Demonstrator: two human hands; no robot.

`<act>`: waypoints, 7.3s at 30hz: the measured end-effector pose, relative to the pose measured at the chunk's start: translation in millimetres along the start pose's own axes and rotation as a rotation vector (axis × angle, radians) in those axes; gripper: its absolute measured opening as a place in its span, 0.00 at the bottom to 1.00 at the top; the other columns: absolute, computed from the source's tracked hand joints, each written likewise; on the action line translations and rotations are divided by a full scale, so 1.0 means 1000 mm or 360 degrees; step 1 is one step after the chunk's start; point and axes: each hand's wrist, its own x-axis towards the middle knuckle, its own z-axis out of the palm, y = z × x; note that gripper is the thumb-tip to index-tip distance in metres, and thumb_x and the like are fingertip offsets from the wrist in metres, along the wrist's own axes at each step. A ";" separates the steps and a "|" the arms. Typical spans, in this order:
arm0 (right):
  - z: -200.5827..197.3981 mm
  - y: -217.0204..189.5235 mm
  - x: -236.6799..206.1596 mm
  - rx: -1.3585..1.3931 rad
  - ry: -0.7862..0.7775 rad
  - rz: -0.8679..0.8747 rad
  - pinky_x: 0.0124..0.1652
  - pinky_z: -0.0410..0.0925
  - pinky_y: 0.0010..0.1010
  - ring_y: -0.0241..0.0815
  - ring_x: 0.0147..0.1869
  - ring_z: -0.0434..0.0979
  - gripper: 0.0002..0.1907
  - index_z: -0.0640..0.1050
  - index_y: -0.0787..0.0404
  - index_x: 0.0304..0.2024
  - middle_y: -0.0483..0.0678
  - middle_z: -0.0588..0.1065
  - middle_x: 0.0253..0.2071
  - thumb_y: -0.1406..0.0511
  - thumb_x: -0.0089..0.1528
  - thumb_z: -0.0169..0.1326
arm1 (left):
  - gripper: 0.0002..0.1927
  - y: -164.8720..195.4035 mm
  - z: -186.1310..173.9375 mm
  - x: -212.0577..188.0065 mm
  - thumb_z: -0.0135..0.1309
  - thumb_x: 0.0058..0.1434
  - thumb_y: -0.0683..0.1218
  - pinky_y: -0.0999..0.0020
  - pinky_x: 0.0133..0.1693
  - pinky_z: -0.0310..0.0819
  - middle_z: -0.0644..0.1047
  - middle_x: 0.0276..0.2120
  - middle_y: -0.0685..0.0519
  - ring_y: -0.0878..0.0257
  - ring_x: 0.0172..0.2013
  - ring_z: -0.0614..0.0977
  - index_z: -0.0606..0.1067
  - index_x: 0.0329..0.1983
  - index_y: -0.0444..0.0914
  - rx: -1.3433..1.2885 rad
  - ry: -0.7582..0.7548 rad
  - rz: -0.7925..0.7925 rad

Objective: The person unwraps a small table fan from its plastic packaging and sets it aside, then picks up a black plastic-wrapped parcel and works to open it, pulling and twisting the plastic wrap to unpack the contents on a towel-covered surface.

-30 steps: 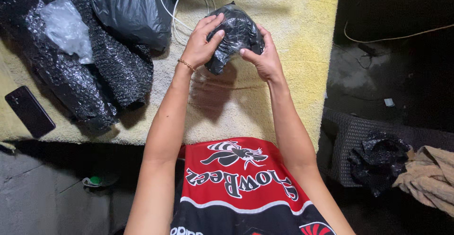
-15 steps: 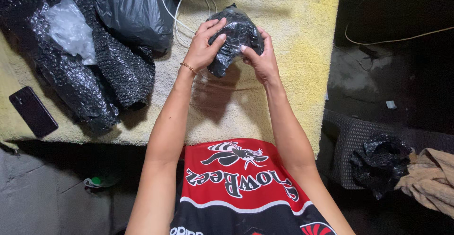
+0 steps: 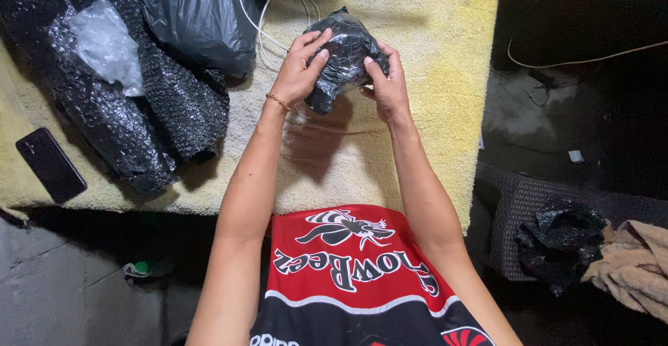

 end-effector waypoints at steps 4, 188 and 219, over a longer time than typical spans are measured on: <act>-0.004 -0.005 0.008 0.0021 0.0044 0.0042 0.24 0.68 0.23 0.30 0.34 0.75 0.16 0.74 0.52 0.55 0.42 0.75 0.39 0.57 0.67 0.53 | 0.21 0.018 -0.011 0.001 0.51 0.73 0.47 0.63 0.66 0.63 0.71 0.61 0.45 0.55 0.63 0.72 0.72 0.69 0.45 -0.0005 -0.0025 -0.0023; -0.012 0.006 0.010 -0.0729 -0.0269 -0.0923 0.72 0.60 0.42 0.53 0.79 0.59 0.37 0.69 0.49 0.70 0.54 0.61 0.72 0.69 0.59 0.64 | 0.41 0.016 -0.007 0.025 0.71 0.54 0.63 0.54 0.55 0.73 0.70 0.51 0.38 0.41 0.52 0.76 0.71 0.62 0.36 0.0626 -0.0010 -0.0030; 0.001 0.045 0.018 -0.0200 -0.0176 -0.0364 0.70 0.59 0.36 0.49 0.75 0.61 0.51 0.54 0.57 0.76 0.57 0.59 0.73 0.72 0.53 0.63 | 0.38 0.002 -0.008 0.028 0.69 0.55 0.63 0.53 0.54 0.73 0.70 0.49 0.35 0.39 0.50 0.76 0.72 0.58 0.34 0.0578 0.0020 -0.0193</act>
